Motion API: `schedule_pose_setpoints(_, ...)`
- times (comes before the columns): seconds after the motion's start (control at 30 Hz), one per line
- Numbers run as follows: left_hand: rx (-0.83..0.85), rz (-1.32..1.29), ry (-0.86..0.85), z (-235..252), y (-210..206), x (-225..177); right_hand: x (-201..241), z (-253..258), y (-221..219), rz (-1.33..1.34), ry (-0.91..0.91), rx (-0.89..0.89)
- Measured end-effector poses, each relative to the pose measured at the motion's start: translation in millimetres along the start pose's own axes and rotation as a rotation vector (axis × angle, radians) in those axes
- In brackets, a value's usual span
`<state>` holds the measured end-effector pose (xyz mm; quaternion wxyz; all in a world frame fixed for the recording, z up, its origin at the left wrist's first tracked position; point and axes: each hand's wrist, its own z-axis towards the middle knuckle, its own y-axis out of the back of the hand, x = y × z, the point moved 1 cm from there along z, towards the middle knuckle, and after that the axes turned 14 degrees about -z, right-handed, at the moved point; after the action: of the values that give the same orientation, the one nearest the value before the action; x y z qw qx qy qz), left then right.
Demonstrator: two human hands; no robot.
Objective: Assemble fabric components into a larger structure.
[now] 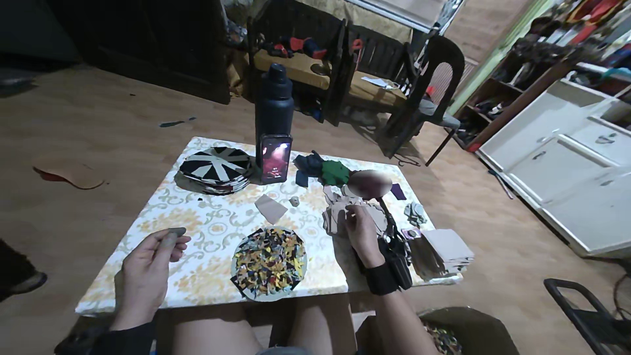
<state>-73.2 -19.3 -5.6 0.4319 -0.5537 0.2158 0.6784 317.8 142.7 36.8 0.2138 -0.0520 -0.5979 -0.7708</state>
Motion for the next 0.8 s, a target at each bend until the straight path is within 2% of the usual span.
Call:
schedule_pose_setpoints(0.17, -0.003, 0.022, 0.016, -1, -1, -2, 1, -1, 1, -0.041, -0.036, 0.025)
schedule_pose_setpoints(0.3, -0.013, 0.002, 0.033, -1, -1, -2, -7, -6, -1, 0.042, 0.019, -0.116)
schedule_pose_setpoints(0.4, 0.007, -0.025, -0.005, -3, 1, -1, -12, -12, 9, 0.280, 0.013, -0.216)
schedule_pose_setpoints(0.47, 0.042, 0.032, -0.108, -7, -4, -4, -10, -17, 18, 0.501, -0.030, -0.213)
schedule_pose_setpoints(0.53, 0.112, 0.097, -0.218, -20, -20, -16, 0, -23, 20, 0.627, -0.012, -0.225)
schedule_pose_setpoints(0.57, 0.150, 0.085, -0.216, -30, -33, -25, 8, -27, 19, 0.655, 0.021, -0.237)
schedule_pose_setpoints(0.63, 0.239, 0.004, -0.119, -55, -65, -44, 29, -37, 15, 0.687, 0.123, -0.270)
schedule_pose_setpoints(0.7, 0.430, -0.038, 0.007, -76, -91, -56, 58, -51, 12, 0.667, 0.263, -0.310)
schedule_pose_setpoints(0.77, 0.606, -0.044, 0.143, -85, -107, -60, 83, -69, 10, 0.625, 0.408, -0.329)
schedule_pose_setpoints(0.8, 0.634, -0.054, 0.212, -87, -111, -63, 94, -78, 8, 0.590, 0.466, -0.335)
